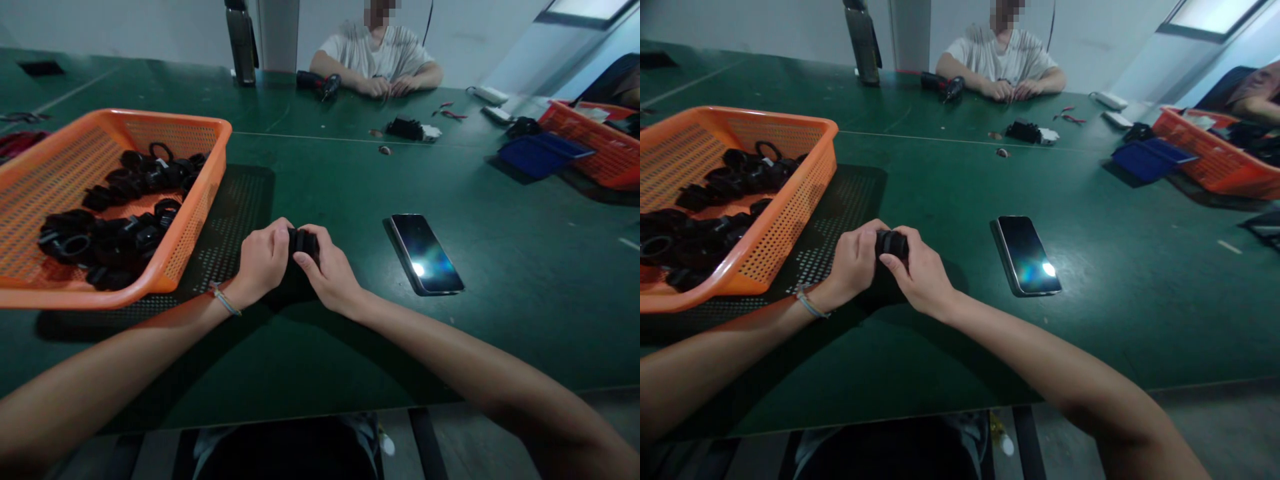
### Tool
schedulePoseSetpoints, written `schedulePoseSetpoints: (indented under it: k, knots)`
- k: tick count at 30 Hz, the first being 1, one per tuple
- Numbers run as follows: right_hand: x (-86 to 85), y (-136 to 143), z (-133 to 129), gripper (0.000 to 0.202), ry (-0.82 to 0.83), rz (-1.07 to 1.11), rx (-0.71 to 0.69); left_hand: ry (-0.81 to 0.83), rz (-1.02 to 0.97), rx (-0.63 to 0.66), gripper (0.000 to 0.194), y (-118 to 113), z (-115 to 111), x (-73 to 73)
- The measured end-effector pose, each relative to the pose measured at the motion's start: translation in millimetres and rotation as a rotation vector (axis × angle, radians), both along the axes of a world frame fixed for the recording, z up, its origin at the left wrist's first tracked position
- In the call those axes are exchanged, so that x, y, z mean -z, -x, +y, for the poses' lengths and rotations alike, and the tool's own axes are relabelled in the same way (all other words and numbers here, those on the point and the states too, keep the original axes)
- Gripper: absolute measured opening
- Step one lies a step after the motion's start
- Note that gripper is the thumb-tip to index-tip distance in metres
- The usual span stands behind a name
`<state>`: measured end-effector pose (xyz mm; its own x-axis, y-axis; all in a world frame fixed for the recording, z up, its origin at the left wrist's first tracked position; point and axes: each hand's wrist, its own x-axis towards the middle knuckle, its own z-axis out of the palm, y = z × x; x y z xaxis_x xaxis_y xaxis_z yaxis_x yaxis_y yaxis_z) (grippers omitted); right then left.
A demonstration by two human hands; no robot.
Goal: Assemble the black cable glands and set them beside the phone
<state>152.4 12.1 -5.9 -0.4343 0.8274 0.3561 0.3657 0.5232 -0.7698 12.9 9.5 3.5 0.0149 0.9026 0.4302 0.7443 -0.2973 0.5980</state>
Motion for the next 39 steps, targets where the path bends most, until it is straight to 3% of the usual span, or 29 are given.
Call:
schedulePoseSetpoints:
  k: [6,13,21,29,34,39]
  knots:
    - [5.3,-10,18,0.041,-0.213,-0.124,-0.102,0.180,-0.372,0.053,0.029,-2,9,2.5]
    - [6.3,-21,33,0.046,-0.449,-0.179,-0.223,0.463,-0.604,0.026,0.038,-6,7,2.4]
    - [5.2,-17,28,0.042,-0.330,-0.158,-0.154,0.300,-0.386,0.009,0.044,-5,5,5.7]
    - [-2.4,-13,15,0.031,-0.012,-0.156,-0.111,0.186,-0.010,-0.026,0.052,-1,-1,1.5]
    - [-8.5,-10,7,0.025,0.168,-0.038,-0.076,-0.004,0.215,-0.012,0.056,3,-3,2.7]
    - [-8.8,-9,3,0.026,0.297,0.068,-0.093,-0.176,0.315,0.054,0.057,7,-4,0.2]
